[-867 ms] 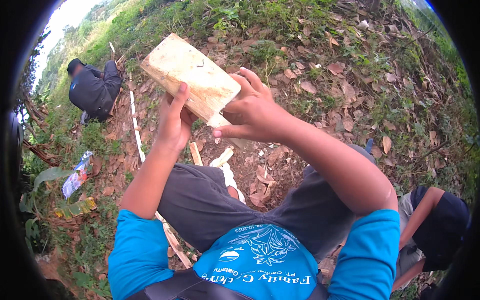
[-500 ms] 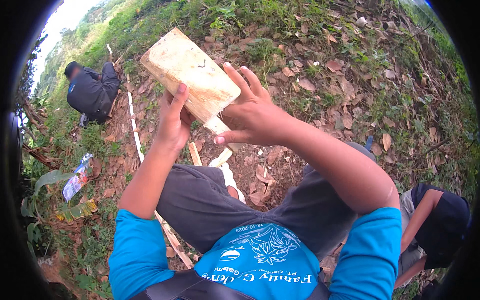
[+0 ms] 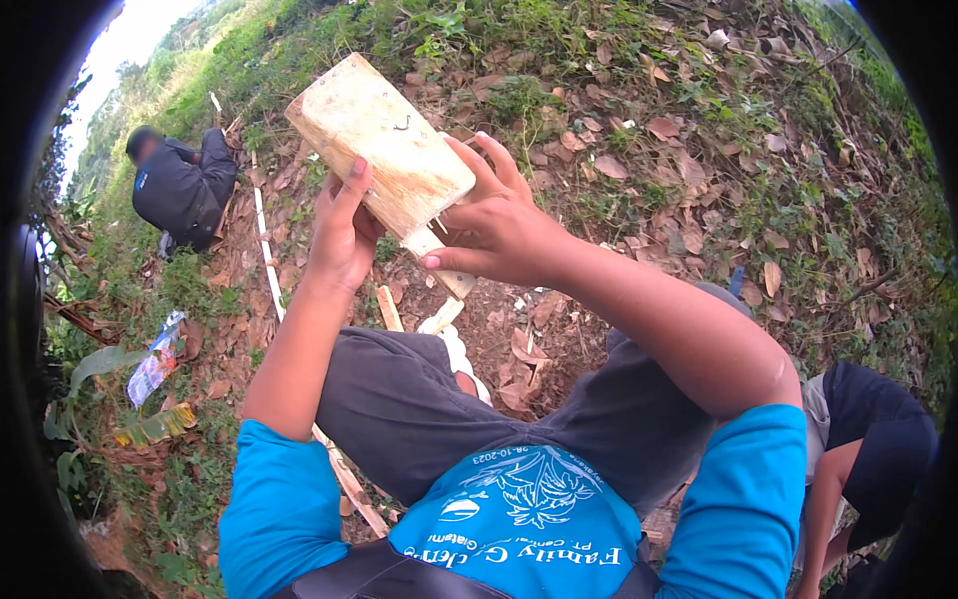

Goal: The person sits on the ground and uses a red folding saw to cut a rectangular notch into a small block of wood. They alternate between sawing and using a chisel to clear the cut area, eventually inspecting the finished notch.

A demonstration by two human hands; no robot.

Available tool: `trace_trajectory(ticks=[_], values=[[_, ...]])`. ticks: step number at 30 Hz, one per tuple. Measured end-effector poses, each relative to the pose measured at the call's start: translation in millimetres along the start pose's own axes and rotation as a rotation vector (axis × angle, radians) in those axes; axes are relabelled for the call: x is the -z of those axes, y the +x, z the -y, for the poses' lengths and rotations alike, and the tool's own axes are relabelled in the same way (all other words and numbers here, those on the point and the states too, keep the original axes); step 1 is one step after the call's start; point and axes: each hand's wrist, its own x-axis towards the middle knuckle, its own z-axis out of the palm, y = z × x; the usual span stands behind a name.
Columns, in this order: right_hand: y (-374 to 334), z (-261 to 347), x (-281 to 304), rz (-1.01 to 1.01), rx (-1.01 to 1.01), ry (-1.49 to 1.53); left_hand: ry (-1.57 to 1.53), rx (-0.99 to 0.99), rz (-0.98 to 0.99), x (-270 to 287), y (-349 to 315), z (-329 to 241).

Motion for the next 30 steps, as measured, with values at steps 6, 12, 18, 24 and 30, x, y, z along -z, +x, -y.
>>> trace_trajectory(ticks=[6, 12, 18, 24, 30], values=[[5, 2, -3, -0.019, -0.021, -0.014, -0.020, -0.029, 0.003, 4, 6, 0], [-3, 7, -19, -0.116, -0.146, -0.059, 0.017, 0.045, -0.088, 6, 8, 0], [0, 13, 16, -0.080, -0.167, 0.099, -0.048, 0.106, -0.179, 20, 15, -1], [0, 26, 50, -0.098, -0.108, 0.216, -0.319, 0.268, 0.151, 20, 17, 3], [1, 20, 35, -0.032, -0.287, 0.120, -0.307, 0.331, 0.173, 7, 9, -1]])
